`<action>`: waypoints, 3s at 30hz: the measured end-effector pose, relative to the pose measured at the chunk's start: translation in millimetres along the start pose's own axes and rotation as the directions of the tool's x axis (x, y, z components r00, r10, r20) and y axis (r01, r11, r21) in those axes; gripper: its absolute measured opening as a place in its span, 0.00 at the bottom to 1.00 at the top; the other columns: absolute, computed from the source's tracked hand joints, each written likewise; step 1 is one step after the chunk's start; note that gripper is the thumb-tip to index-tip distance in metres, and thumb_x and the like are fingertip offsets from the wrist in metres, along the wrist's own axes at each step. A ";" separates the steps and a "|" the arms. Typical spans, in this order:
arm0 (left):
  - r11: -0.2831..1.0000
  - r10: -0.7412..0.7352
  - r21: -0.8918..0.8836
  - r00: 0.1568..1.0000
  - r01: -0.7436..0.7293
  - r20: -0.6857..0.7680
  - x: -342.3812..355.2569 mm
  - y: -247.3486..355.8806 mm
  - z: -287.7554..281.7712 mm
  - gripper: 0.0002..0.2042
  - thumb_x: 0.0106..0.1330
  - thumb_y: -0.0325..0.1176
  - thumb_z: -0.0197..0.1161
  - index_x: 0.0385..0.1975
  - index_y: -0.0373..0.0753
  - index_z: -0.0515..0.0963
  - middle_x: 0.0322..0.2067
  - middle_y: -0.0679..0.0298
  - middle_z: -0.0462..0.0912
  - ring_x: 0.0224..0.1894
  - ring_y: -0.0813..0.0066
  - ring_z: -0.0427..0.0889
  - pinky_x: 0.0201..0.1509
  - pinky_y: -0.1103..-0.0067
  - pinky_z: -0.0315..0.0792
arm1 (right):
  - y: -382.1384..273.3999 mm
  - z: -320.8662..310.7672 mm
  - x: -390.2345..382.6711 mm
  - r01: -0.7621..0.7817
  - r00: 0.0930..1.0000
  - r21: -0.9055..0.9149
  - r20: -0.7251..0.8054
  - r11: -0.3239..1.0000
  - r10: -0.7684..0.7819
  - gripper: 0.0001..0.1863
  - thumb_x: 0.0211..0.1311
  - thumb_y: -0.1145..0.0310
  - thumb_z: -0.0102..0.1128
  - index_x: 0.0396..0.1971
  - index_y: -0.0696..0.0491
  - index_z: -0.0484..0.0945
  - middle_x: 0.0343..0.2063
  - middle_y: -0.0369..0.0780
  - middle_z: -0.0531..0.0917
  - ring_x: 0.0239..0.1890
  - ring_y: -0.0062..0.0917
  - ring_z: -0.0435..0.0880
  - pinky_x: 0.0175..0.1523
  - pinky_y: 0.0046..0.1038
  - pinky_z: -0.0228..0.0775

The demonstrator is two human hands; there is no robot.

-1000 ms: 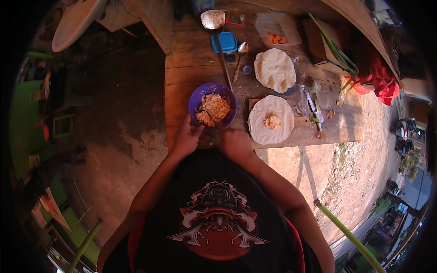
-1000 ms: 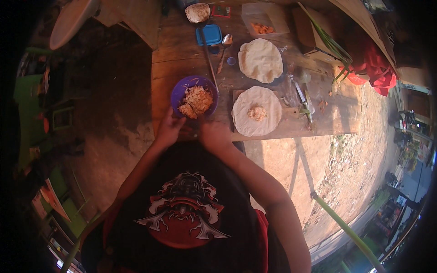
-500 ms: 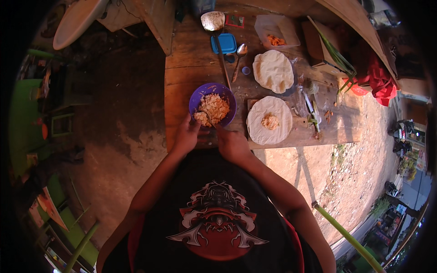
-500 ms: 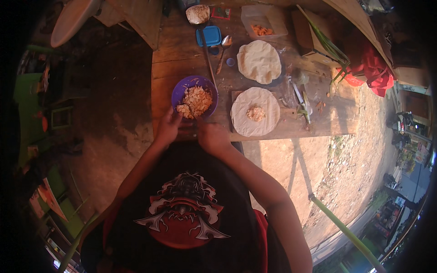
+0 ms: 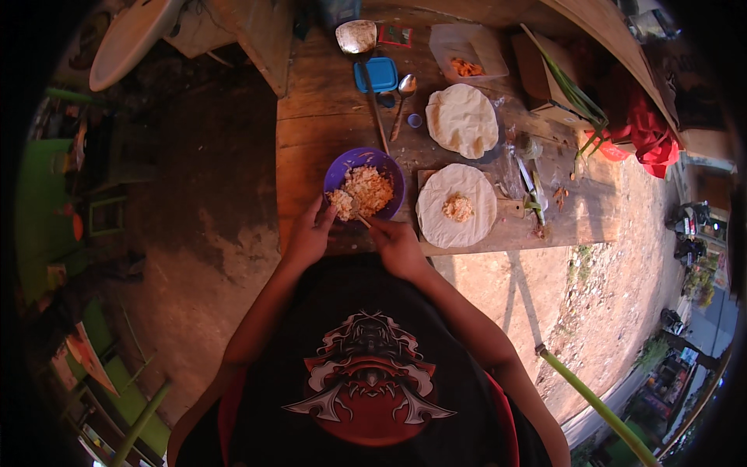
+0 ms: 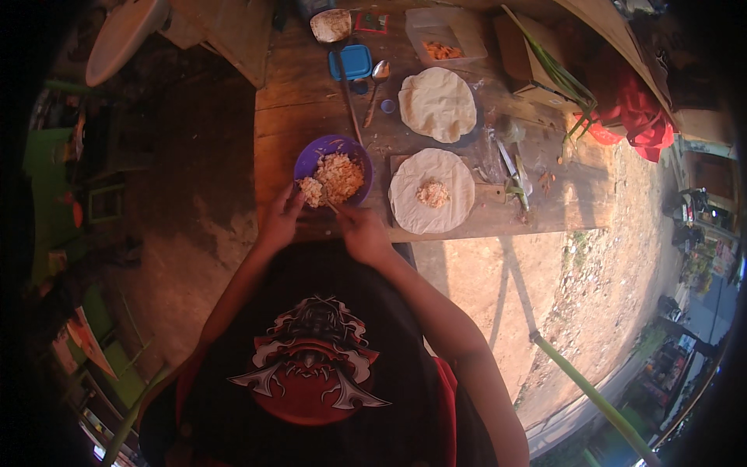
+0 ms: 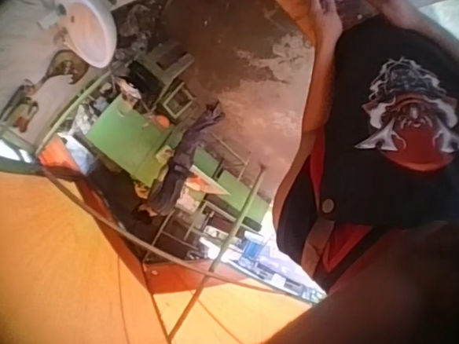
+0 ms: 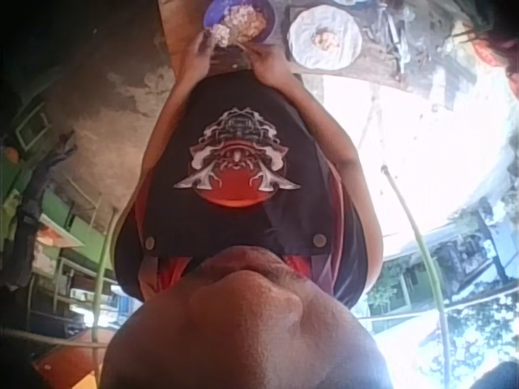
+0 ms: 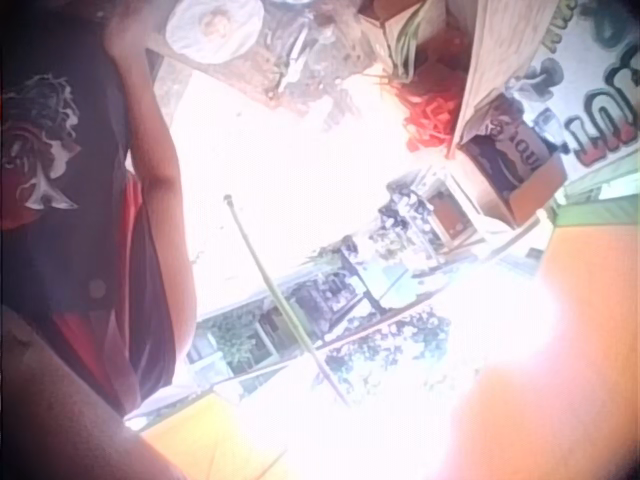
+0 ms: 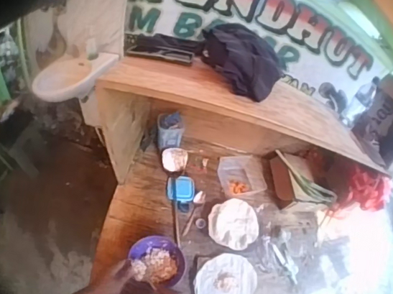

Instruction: The person scoops a shredded filling from a bowl onto a flat sheet of dough and folds the dough around the filling to form a wrapped parcel. The person repeats this process with a second sheet, handling the dough and filling by hand.

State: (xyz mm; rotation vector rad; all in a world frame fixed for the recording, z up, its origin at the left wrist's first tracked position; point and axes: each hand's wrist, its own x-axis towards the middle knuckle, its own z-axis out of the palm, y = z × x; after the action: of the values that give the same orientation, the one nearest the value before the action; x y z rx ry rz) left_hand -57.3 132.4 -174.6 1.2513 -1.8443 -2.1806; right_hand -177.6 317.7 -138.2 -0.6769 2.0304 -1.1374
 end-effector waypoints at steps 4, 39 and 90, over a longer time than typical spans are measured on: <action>0.828 0.306 0.523 0.945 -0.203 -0.117 -17.2 20.8 -2.5 0.35 0.67 0.42 0.77 0.73 0.42 0.71 0.42 0.63 0.85 0.33 0.77 0.86 0.37 0.77 0.80 | 4.9 -2.6 2.8 -0.012 1.000 0.008 -0.019 1.000 0.012 0.17 0.74 0.65 0.58 0.57 0.52 0.85 0.41 0.58 0.87 0.48 0.55 0.87 0.52 0.47 0.79; 0.786 0.496 0.487 0.859 -0.381 -0.129 -11.5 33.5 14.3 0.29 0.61 0.36 0.81 0.63 0.38 0.82 0.39 0.63 0.89 0.28 0.82 0.83 0.31 0.78 0.77 | -16.9 -24.8 6.4 -0.027 0.999 0.085 0.036 0.996 0.024 0.21 0.74 0.68 0.58 0.63 0.56 0.83 0.17 0.35 0.75 0.23 0.14 0.70 0.31 0.28 0.69; 0.285 0.658 0.746 0.689 -0.601 0.304 25.4 19.3 226.1 0.26 0.69 0.37 0.65 0.68 0.43 0.77 0.66 0.59 0.81 0.54 0.57 0.86 0.53 0.65 0.82 | 168.8 -152.2 -66.7 0.188 0.897 -0.652 -0.191 0.734 -0.399 0.39 0.62 0.74 0.59 0.76 0.54 0.65 0.36 0.43 0.80 0.31 0.39 0.86 0.34 0.39 0.82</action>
State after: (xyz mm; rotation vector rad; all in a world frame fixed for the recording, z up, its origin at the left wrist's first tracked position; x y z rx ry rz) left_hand -213.4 299.0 -177.3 0.3387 -2.7621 -0.8067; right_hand -272.4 523.2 -208.2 -1.2549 2.6904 -0.7496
